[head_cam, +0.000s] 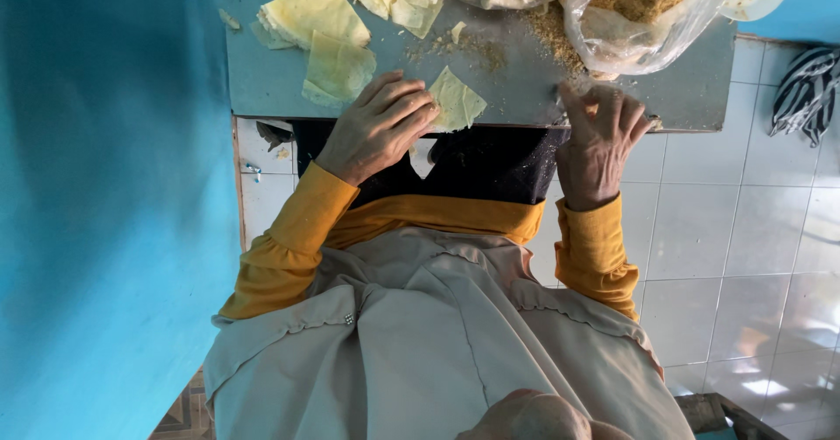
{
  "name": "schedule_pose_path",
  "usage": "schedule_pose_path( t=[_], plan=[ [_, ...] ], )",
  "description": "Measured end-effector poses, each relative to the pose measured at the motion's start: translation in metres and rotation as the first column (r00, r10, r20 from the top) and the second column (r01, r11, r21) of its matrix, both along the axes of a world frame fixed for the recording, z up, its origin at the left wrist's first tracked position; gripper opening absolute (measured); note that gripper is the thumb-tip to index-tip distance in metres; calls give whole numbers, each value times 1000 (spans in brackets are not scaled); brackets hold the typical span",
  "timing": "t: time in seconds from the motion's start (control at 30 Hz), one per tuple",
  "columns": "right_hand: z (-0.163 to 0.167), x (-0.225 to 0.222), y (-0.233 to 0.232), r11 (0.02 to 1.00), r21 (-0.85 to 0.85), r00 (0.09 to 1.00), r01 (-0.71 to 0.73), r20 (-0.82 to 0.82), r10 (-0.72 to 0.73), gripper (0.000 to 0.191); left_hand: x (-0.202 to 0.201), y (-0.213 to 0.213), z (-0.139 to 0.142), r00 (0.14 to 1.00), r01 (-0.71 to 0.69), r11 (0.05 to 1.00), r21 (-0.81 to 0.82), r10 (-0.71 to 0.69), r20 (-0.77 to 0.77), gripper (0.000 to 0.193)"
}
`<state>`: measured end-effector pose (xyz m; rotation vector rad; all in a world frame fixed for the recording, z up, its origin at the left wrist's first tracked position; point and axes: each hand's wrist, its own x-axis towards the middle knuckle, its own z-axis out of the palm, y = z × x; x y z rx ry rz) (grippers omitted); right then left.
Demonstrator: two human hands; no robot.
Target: The person sits at a table and wraps pieces of dough filling inside thin pastry wrappers, folding and rolling each piece by hand, and places the finished rolls into a plastic bag on the table. They repeat this wrapping cycle continuously throughout the episode.
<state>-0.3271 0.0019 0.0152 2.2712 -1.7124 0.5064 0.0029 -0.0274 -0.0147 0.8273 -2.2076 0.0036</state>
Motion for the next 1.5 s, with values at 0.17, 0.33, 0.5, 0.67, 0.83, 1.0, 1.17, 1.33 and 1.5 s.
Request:
schedule_pose_path(
  t=[0.17,0.33,0.5,0.67,0.83,1.0,1.17,1.33,1.5],
  plan=[
    [23,13,8,1000,20,998,5,66,-6,45,1,0,-1,1000,-21,999,-44,20,-15,14],
    [35,43,-9,955,106,936,-278,254,244,59,3,-1,0,998,30,996,-82,-34,-55,14],
    [23,83,-42,905,92,908,-416,95,408,66,4,-1,3,996,28,997,-75,-34,-78,15],
    [23,92,-47,897,69,889,-436,-120,441,66,4,2,3,996,22,997,-76,-28,-87,15],
    [24,87,-51,920,1,892,-392,-245,380,42,3,-1,3,997,24,998,-54,-28,-77,14],
    [19,99,-34,903,134,913,-407,81,400,67,3,2,2,995,8,998,-57,-14,-103,14],
    [19,98,-23,886,169,884,-432,272,380,55,2,1,-2,998,-11,997,-80,6,-61,15],
    [15,97,-45,893,186,884,-409,325,336,34,1,1,-3,997,-8,999,-49,5,-71,14],
    [13,112,-53,934,51,925,-353,-129,357,16,2,2,1,994,0,1000,-20,-2,-107,11]
  ],
)
